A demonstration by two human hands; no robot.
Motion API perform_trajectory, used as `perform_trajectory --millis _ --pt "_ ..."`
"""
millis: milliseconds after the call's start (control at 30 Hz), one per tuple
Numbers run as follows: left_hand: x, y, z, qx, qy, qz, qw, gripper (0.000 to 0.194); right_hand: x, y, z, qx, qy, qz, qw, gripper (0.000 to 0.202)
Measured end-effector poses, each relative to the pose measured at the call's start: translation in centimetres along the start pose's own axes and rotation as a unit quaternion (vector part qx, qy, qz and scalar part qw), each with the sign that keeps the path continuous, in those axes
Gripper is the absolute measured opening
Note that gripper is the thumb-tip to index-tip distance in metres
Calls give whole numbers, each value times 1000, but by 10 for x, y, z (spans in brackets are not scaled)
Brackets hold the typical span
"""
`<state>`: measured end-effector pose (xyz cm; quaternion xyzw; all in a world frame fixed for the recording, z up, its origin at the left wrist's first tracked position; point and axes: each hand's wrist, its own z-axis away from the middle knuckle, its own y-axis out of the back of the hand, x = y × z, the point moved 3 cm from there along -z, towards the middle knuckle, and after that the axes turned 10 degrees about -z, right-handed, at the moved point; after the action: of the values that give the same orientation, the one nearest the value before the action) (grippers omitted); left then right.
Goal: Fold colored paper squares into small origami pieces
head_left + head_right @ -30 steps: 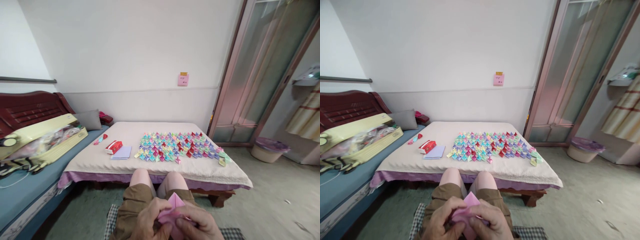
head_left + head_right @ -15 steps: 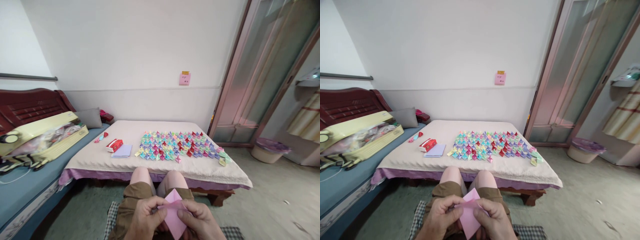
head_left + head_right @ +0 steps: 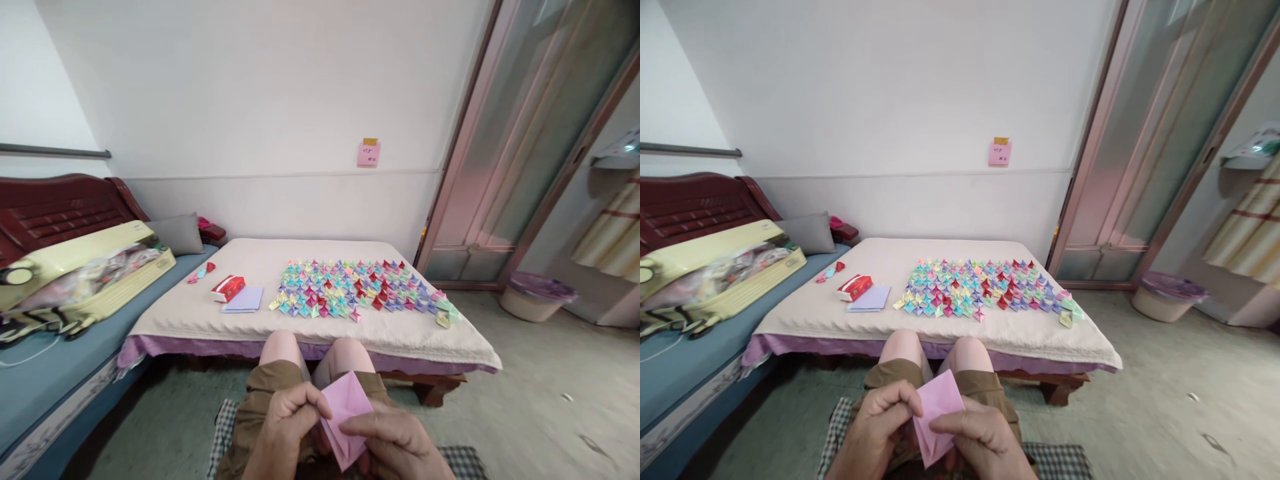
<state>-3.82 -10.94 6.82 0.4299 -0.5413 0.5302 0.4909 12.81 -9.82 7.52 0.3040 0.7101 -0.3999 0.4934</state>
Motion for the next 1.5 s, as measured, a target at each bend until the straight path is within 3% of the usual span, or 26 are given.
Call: perform_trajectory --millis 167,300,433,600,800,967,1133,1500 --pt "8 3 1 24 -19 -87 996 19 -2 0 -1 -19 30 48 998 16" --pt "4 2 -1 -1 -17 -96 995 20 14 11 1 48 -2 -10 999 21" --pt "4 3 -2 16 -41 -96 994 23 36 17 3 103 -56 -73 990 24" --pt "5 3 -2 0 -39 -122 992 22 42 16 4 136 -46 -69 987 22" --pt "-3 2 -6 -60 -33 -112 991 26 34 14 5 109 -22 -60 992 19" --pt "3 4 -3 -39 -65 -168 983 18 39 17 6 81 -25 -70 994 18" --pt "11 3 1 -64 -89 -179 978 22 32 19 7 24 1 -51 998 21" --pt "14 2 3 -37 -24 -187 981 28 24 19 7 -12 21 26 999 18"
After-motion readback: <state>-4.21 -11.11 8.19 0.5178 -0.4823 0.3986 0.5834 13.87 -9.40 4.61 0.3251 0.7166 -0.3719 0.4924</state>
